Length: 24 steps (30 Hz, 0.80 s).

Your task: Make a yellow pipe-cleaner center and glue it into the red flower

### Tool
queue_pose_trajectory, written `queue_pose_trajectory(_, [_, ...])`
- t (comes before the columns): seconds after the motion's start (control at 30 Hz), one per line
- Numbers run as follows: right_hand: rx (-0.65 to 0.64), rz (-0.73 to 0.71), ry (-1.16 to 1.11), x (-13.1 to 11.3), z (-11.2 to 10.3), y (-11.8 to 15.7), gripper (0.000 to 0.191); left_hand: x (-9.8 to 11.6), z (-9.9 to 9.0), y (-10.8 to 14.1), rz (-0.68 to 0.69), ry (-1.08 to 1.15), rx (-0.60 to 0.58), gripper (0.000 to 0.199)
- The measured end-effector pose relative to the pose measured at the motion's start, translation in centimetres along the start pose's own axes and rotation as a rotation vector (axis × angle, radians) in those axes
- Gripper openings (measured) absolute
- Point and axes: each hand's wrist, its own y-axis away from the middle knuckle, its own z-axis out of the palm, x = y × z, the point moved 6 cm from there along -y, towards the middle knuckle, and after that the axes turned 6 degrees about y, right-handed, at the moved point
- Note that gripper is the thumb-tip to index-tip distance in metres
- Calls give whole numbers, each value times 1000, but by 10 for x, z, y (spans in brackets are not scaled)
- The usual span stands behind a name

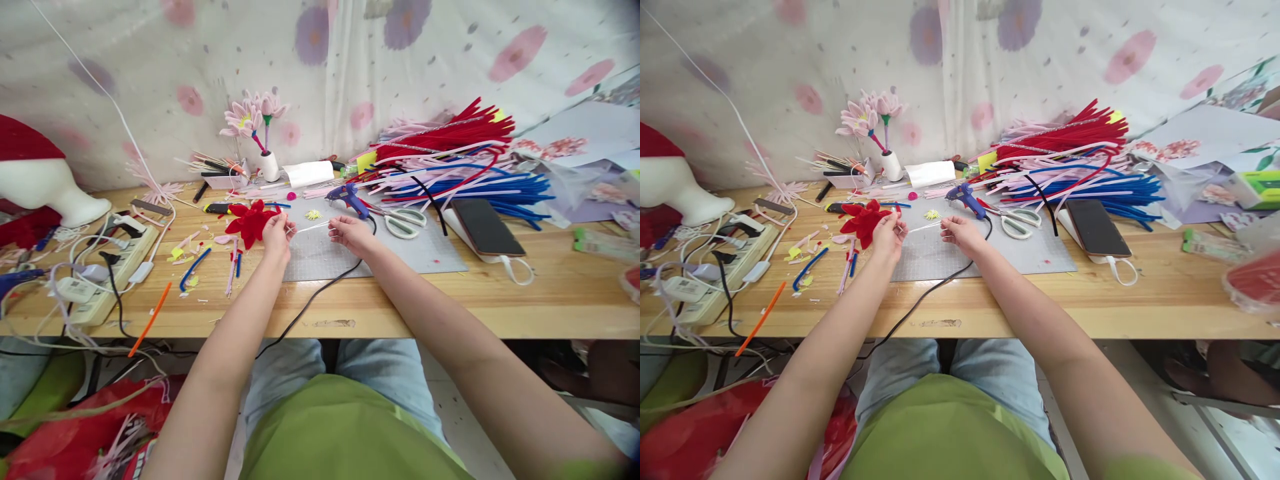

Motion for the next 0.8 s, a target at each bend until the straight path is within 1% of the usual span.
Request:
queue_pose_trajectory(0.07, [33,-52,91,-3,2,1,18,-9,-1,5,4,-138,-18,15])
queue_pose_trajectory(0.13, [37,-153,235,-9,6,2,18,-16,1,11,11,-261,-66,16])
queue_pose_trajectory(0.2, [10,-263,373,-16,11,4,19,-21,5,17,14,-348,-135,17])
queue_pose_trajectory(0.27, [-34,-326,460,-21,15,6,21,-23,9,22,4,-394,-194,18])
queue_pose_trajectory(0.43, [-110,-326,541,-23,17,4,24,-24,14,29,-51,-437,-267,19])
queue_pose_trajectory(0.53, [-136,-323,579,-22,19,3,24,-25,16,31,-57,-433,-296,18])
queue_pose_trajectory(0.8, [-123,-312,563,-21,20,2,25,-26,11,29,-65,-462,-213,19])
